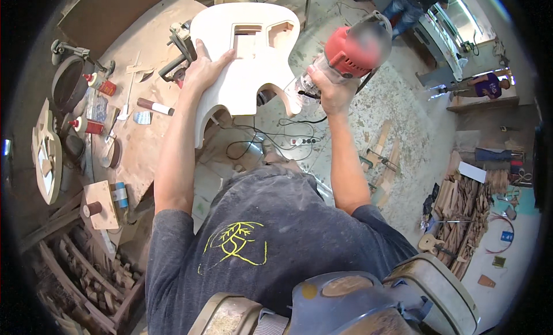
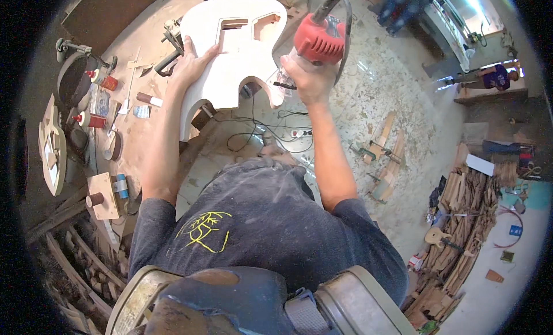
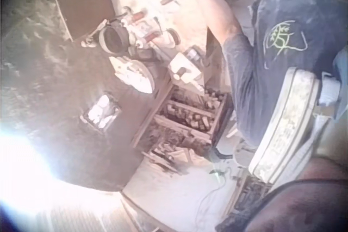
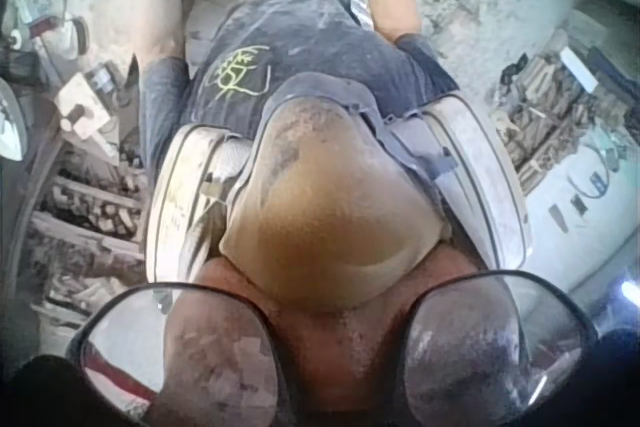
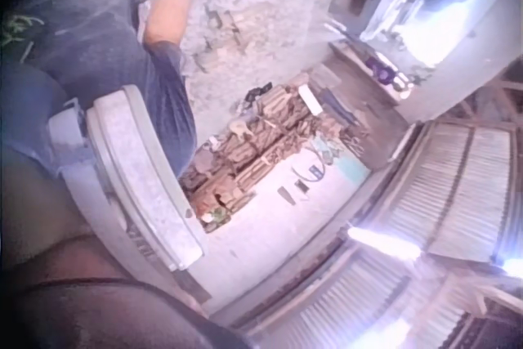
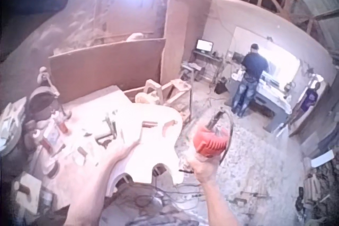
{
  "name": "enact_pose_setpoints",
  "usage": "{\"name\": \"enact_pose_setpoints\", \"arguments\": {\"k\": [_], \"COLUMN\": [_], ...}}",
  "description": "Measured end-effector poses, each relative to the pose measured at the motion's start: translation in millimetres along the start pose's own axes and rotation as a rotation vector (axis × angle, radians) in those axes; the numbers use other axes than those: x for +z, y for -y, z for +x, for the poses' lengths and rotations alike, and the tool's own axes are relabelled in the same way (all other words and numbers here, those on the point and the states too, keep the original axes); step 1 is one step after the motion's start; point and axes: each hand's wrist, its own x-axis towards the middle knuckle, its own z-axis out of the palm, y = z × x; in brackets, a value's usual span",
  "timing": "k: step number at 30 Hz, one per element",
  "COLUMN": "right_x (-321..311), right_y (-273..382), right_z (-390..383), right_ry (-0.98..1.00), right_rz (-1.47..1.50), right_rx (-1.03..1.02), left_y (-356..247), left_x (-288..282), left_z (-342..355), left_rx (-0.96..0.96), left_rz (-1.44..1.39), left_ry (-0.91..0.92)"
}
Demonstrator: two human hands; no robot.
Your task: The person sands the edges and surface of a wooden guitar body using a handheld power sander and a large belt sander, moving the guitar body across the sanding surfaces to smooth the wood.
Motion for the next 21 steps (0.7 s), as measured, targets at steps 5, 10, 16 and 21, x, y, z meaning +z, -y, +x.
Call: {"name": "enact_pose_setpoints", "arguments": {"k": [5,10,16,21], "right_x": [17,22,21,27], "right_y": [4,0,-4,-11], "right_z": [2,5,14,24], "right_ry": [-0.067,-0.059,0.012,0.027], "right_rz": [0.168,0.182,0.146,0.113], "right_rx": [0.02,0.033,0.035,-0.019], "left_y": [0,-1,0,-1], "left_x": [-1,-1,1,0], "left_z": [0,2,1,-1], "left_rx": [-0.019,-0.023,-0.029,-0.016], "left_rz": [0.019,0.034,0.046,0.044], "left_ry": [0.037,0.061,0.064,0.062]}}
